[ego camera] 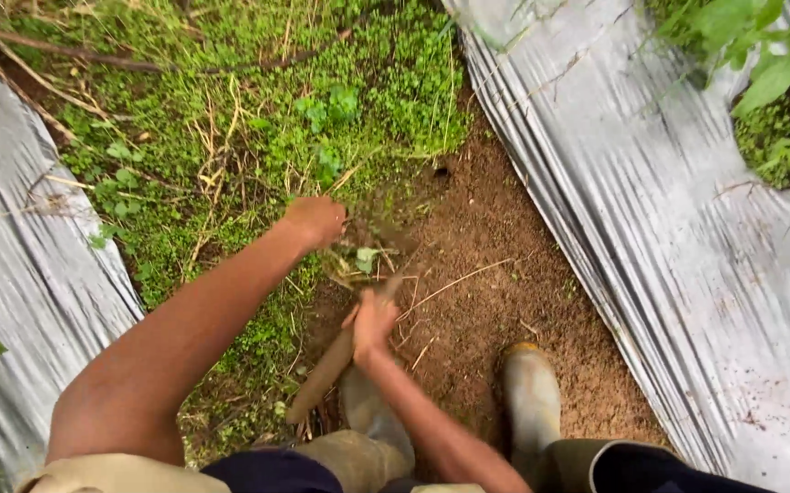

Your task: The person uses a hoe to remove weeds and dry plant debris from the soil between two rows of plants covered with plastic mulch. They repeatedly strike the ground to loosen the soil and pull out the unwanted vegetation by hand.

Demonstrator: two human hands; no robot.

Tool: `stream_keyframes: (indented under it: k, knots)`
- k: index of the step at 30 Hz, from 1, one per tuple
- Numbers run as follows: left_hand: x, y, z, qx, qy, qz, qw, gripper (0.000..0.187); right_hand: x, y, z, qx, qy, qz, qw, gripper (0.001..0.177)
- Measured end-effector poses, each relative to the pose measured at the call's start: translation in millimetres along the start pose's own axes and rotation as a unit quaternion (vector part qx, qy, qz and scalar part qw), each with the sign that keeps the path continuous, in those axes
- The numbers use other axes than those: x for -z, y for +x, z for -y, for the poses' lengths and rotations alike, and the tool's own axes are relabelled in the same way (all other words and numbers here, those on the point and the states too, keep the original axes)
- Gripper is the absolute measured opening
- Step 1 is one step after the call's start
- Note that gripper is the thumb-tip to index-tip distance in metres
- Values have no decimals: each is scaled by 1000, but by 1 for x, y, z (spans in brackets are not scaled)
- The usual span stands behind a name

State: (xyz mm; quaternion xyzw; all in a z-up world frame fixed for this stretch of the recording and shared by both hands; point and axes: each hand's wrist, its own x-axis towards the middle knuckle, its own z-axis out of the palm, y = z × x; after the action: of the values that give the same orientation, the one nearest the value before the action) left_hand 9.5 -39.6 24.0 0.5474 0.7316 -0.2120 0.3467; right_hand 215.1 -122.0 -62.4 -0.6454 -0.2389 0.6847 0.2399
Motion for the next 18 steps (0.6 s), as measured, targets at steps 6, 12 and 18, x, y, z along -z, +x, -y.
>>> stream_keyframes:
  k: [6, 12, 18]
  knots:
    - [-25, -28, 25, 103, 36, 2, 994, 18, -7, -63, 47, -48, -12, 63, 997, 12]
    - [-16, -77, 0, 123, -51, -67, 989, 16, 3, -5, 93, 42, 20, 5, 999, 7]
    - [5, -127, -54, 99, -25, -174, 979, 31, 14, -14, 41, -34, -47, -9, 998, 14]
